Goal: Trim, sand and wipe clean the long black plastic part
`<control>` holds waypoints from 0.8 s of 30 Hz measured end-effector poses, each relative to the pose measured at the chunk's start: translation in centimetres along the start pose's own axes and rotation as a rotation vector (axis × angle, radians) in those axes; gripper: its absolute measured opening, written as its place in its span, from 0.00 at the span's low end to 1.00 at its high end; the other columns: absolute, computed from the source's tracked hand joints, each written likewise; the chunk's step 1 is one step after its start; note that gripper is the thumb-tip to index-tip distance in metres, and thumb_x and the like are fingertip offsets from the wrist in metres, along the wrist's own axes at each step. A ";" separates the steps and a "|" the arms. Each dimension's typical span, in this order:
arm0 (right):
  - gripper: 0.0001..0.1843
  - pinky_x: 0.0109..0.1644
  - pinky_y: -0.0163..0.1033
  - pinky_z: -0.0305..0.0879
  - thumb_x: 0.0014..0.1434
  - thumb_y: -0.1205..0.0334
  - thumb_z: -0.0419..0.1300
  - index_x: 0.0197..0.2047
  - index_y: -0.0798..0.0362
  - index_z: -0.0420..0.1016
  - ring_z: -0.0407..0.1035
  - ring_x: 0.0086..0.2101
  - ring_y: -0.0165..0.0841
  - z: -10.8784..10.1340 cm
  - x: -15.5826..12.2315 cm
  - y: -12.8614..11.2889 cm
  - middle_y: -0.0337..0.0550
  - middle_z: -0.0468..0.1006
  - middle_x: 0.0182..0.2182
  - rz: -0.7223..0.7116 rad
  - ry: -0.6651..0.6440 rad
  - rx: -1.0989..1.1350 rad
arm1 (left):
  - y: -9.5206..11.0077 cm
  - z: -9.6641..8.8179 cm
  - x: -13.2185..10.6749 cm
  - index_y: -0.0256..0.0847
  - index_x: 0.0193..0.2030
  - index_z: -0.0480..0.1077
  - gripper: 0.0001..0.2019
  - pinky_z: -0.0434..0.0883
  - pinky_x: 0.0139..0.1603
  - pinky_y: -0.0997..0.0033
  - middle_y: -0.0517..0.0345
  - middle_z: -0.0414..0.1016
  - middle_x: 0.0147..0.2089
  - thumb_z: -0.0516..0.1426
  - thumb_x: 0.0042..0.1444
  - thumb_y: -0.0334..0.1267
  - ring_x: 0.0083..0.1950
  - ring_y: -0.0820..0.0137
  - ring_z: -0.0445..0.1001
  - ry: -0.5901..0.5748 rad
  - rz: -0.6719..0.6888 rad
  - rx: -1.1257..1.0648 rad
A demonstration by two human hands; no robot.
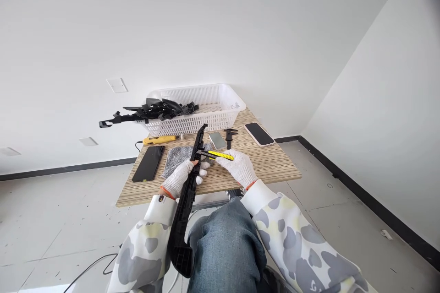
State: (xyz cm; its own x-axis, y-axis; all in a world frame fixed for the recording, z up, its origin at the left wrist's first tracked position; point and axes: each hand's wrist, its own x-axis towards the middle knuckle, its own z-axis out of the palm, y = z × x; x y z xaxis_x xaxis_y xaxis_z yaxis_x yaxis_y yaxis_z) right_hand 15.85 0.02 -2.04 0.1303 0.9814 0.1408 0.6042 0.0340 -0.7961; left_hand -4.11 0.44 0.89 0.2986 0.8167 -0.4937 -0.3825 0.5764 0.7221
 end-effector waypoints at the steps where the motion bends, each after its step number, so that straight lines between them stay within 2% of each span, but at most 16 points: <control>1: 0.15 0.37 0.38 0.62 0.55 0.42 0.65 0.37 0.44 0.83 0.76 0.37 0.39 0.0 0.0 -0.2 0.39 0.84 0.33 0.003 0.003 -0.002 | 0.0 0.0 0.0 0.35 0.53 0.67 0.11 0.64 0.14 0.80 0.51 0.77 0.35 0.53 0.65 0.28 0.21 0.75 0.69 -0.004 0.000 -0.001; 5: 0.15 0.37 0.38 0.62 0.56 0.43 0.65 0.39 0.43 0.83 0.76 0.38 0.39 -0.1 -0.2 -0.5 0.38 0.85 0.34 0.026 0.001 -0.007 | -0.2 -0.1 -0.1 0.36 0.54 0.66 0.12 0.64 0.16 0.81 0.54 0.75 0.35 0.53 0.65 0.28 0.22 0.76 0.69 -0.006 0.031 0.008; 10: 0.14 0.37 0.38 0.61 0.56 0.43 0.65 0.39 0.43 0.83 0.76 0.38 0.39 -0.3 -0.2 -0.6 0.38 0.84 0.34 0.033 -0.010 -0.012 | -0.2 -0.3 -0.2 0.38 0.52 0.66 0.10 0.57 0.14 0.86 0.65 0.65 0.29 0.52 0.65 0.29 0.18 0.82 0.60 -0.030 -0.018 -0.002; 19: 0.14 0.36 0.37 0.61 0.56 0.44 0.65 0.37 0.44 0.83 0.75 0.36 0.37 0.0 -0.2 -0.2 0.38 0.84 0.33 -0.001 0.012 0.026 | -0.3 -0.3 -0.3 0.41 0.49 0.64 0.10 0.54 0.14 0.87 0.68 0.62 0.28 0.55 0.61 0.29 0.16 0.83 0.57 -0.027 0.020 0.029; 24: 0.14 0.37 0.37 0.63 0.56 0.45 0.64 0.38 0.44 0.82 0.75 0.36 0.36 -0.1 -0.3 0.0 0.37 0.84 0.33 -0.031 -0.020 0.062 | -0.2 -0.6 -0.2 0.41 0.39 0.62 0.06 0.53 0.14 0.87 0.68 0.60 0.27 0.55 0.59 0.29 0.16 0.83 0.55 -0.049 -0.004 0.000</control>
State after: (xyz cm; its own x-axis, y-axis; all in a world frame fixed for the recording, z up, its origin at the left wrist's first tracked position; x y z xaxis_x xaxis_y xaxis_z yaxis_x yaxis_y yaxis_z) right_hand 15.86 -0.26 -2.03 0.0964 0.9833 0.1542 0.5577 0.0750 -0.8266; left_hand -4.56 0.15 0.54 0.3426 0.8120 -0.4725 -0.3811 0.5799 0.7201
